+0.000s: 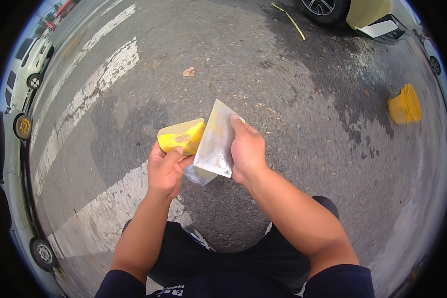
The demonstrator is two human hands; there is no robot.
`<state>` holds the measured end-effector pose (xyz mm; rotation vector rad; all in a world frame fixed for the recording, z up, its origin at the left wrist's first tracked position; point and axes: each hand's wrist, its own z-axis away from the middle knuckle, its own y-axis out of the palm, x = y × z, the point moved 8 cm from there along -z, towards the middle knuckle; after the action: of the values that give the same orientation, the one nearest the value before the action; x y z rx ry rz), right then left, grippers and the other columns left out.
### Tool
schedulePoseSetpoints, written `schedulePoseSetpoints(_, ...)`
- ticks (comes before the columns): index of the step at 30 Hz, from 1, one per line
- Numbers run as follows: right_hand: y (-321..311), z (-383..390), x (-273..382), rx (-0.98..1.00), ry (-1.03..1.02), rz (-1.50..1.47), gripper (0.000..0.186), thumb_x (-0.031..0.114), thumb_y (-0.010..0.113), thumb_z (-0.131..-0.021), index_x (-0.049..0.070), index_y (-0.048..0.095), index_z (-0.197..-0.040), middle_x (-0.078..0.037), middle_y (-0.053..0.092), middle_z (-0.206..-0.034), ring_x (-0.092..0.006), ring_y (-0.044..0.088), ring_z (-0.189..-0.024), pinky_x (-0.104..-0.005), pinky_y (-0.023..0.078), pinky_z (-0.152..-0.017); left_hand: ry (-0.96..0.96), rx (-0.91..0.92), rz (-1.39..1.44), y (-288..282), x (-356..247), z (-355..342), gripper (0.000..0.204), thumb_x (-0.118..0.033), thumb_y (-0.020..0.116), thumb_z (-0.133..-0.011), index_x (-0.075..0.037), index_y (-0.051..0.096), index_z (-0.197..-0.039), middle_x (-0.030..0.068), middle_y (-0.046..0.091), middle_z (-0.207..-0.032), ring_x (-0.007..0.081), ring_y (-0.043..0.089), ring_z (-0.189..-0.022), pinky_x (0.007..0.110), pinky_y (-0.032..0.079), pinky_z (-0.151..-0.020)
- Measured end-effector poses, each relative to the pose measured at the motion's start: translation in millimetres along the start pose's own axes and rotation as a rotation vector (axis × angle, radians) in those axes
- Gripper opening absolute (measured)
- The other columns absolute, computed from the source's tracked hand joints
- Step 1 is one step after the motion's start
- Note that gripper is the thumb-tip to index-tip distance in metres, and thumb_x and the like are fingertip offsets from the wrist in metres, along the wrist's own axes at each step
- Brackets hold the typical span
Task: The person applies beige body filler to the front bumper of a white car using a yellow plastic spreader and a metal mixing palette. They spread the filler over the bumper surface, then scrape excess filler back onto the palette and mix it with a hardener from a small can.
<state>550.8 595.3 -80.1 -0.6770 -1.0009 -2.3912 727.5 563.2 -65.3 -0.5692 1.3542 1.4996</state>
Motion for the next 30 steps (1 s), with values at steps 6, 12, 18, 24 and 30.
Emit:
schedulePoseSetpoints(6,3.1,-1.7,-0.3,-0.016,-0.044,-0.036,0.031,0.021,0.055,-0.105,-0.002,0.052,-0.124,-0.015,0.067,-0.109,-0.0242,0.070,-0.092,-0.0405,0.061,-0.080,0.003,0.027,0.031,8.9,4.5,-2.2,0.036,0.004,0.052,-0.097,0.002,0.048,-0.133,0.0178,0.062,-0.129,0.0298,0.067,-0.117,0.045,0.059,-0.097)
schedulePoseSetpoints(12,2.7,-6.4,4.5,-0.034,-0.093,0.001,0.027,0.015,0.061,-0.100,-0.002,0.054,-0.120,-0.013,0.068,-0.107,-0.0227,0.070,-0.091,-0.0377,0.059,-0.080,-0.058,0.056,0.061,11.8,10.1,-7.4,0.035,0.004,0.051,-0.100,0.003,0.051,-0.135,0.0197,0.061,-0.133,0.0310,0.064,-0.123,0.046,0.055,-0.104)
schedulePoseSetpoints(18,1.0,-9.7,12.2,-0.071,-0.163,-0.037,0.026,0.017,0.063,-0.099,-0.002,0.056,-0.115,-0.012,0.069,-0.101,-0.0209,0.070,-0.086,-0.0359,0.058,-0.076,-0.011,0.171,0.066,24.8,11.0,-7.5,0.037,0.001,0.049,-0.103,0.002,0.051,-0.140,0.0191,0.058,-0.142,0.0308,0.059,-0.130,0.048,0.050,-0.111)
schedulePoseSetpoints(24,-1.2,-9.2,14.7,-0.123,-0.173,-0.014,0.025,0.018,0.064,-0.100,-0.002,0.058,-0.112,-0.012,0.070,-0.100,-0.0199,0.069,-0.085,-0.0346,0.057,-0.075,0.016,0.223,-0.044,29.5,12.0,-6.4,0.036,0.000,0.050,-0.104,0.001,0.052,-0.141,0.0175,0.060,-0.141,0.0291,0.060,-0.130,0.047,0.050,-0.111)
schedulePoseSetpoints(30,3.6,-2.7,21.9,-0.095,-0.191,0.049,0.024,0.018,0.063,-0.102,-0.003,0.059,-0.115,-0.011,0.070,-0.102,-0.0184,0.069,-0.085,-0.0335,0.056,-0.075,0.039,0.269,-0.099,33.0,10.7,-5.3,0.035,0.000,0.051,-0.104,0.001,0.053,-0.140,0.0172,0.061,-0.140,0.0282,0.061,-0.128,0.046,0.051,-0.109)
